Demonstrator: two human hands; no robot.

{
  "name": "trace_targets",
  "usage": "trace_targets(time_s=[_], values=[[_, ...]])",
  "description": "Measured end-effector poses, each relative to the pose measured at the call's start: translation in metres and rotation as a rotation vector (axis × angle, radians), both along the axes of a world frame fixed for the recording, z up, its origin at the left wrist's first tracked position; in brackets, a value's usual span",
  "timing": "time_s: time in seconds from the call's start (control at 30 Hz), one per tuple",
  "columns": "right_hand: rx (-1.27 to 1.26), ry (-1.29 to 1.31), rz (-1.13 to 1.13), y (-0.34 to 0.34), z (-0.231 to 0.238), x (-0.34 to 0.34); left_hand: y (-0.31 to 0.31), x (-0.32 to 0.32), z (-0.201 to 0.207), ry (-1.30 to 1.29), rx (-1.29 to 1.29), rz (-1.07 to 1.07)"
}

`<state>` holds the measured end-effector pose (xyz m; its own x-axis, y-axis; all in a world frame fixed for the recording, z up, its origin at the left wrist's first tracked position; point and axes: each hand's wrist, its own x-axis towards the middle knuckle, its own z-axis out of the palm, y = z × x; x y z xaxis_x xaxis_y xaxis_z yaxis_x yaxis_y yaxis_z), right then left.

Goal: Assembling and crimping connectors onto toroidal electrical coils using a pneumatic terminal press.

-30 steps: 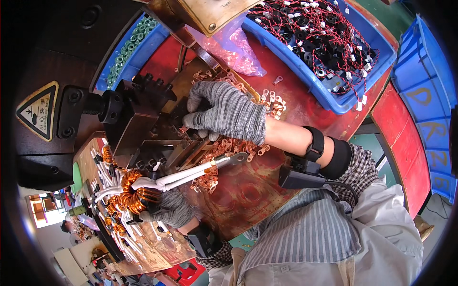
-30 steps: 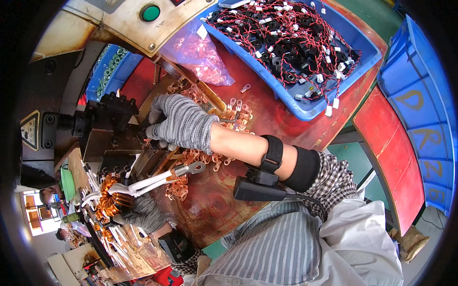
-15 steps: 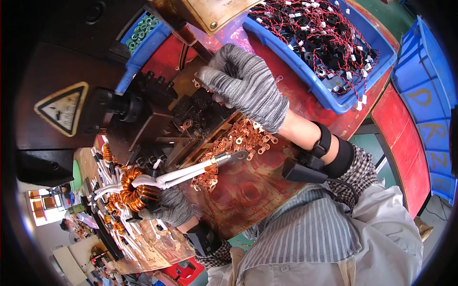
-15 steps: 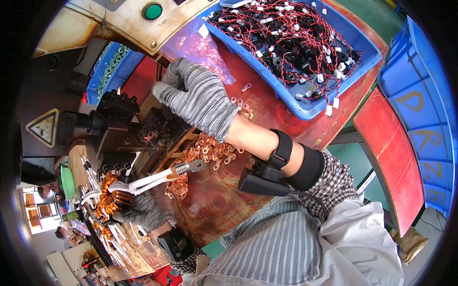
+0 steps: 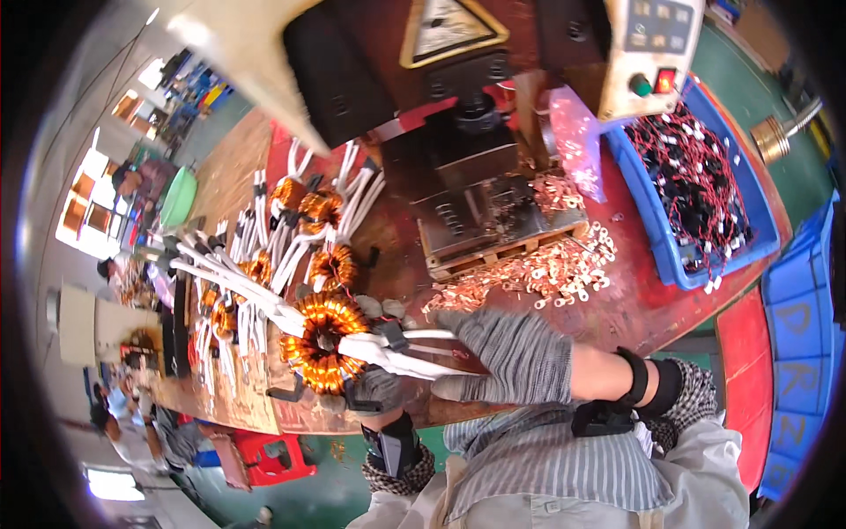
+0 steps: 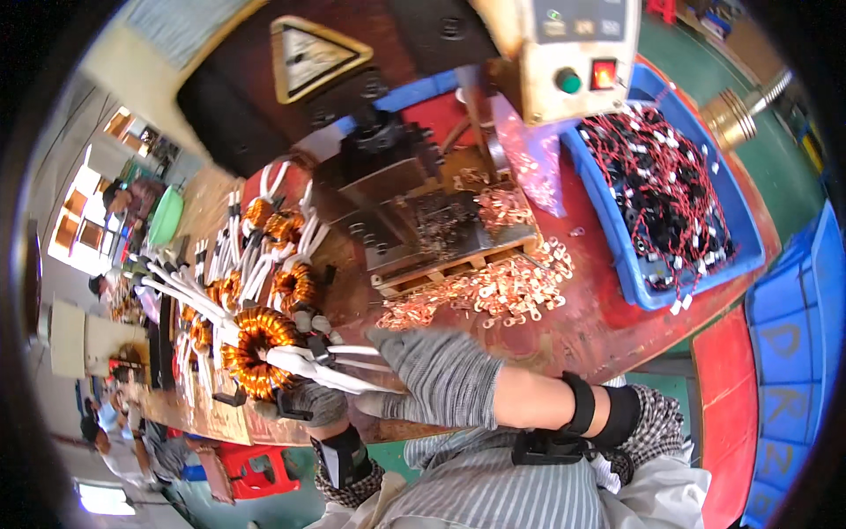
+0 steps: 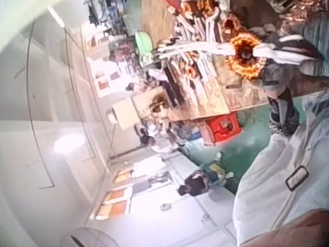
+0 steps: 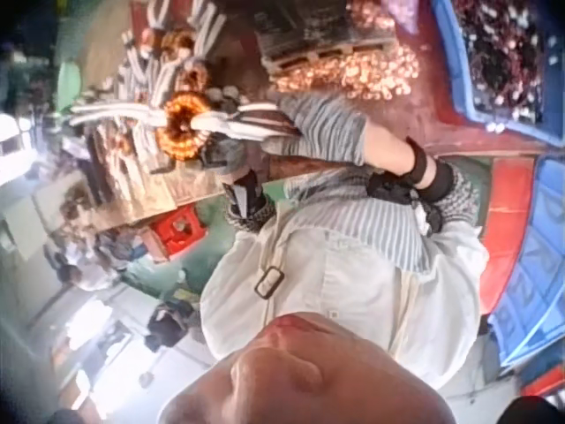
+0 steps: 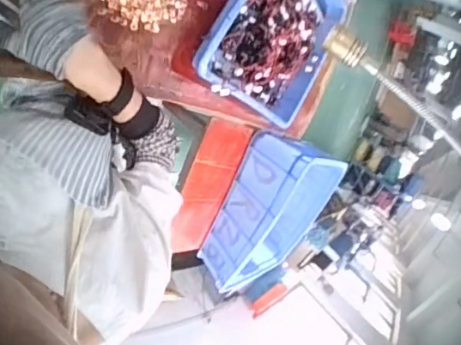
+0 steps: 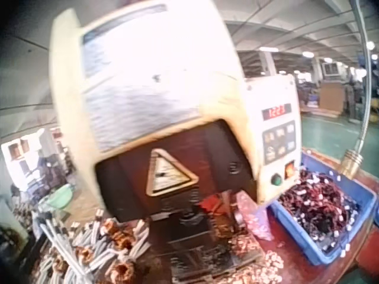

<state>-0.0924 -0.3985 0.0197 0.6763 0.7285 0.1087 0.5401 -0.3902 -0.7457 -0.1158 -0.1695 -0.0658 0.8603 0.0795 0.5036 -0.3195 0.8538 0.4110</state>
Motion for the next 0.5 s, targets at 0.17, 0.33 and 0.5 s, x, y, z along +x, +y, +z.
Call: trace_targets(time_s=[0.17,0.33,0.5], values=[[0.535,0.543,0.075,0.015,-0.033,-0.022,0.004,-0.034,0.019,-0.012,-0.015,0.016],[0.546,-0.035,0.232,0.021,-0.051,-0.025,0.021,-0.051,0.029,-0.069,-0.030,0.053],[0.514,0.096,0.310,0.025,-0.040,-0.037,0.024,-0.051,0.045,-0.169,-0.035,0.024]])
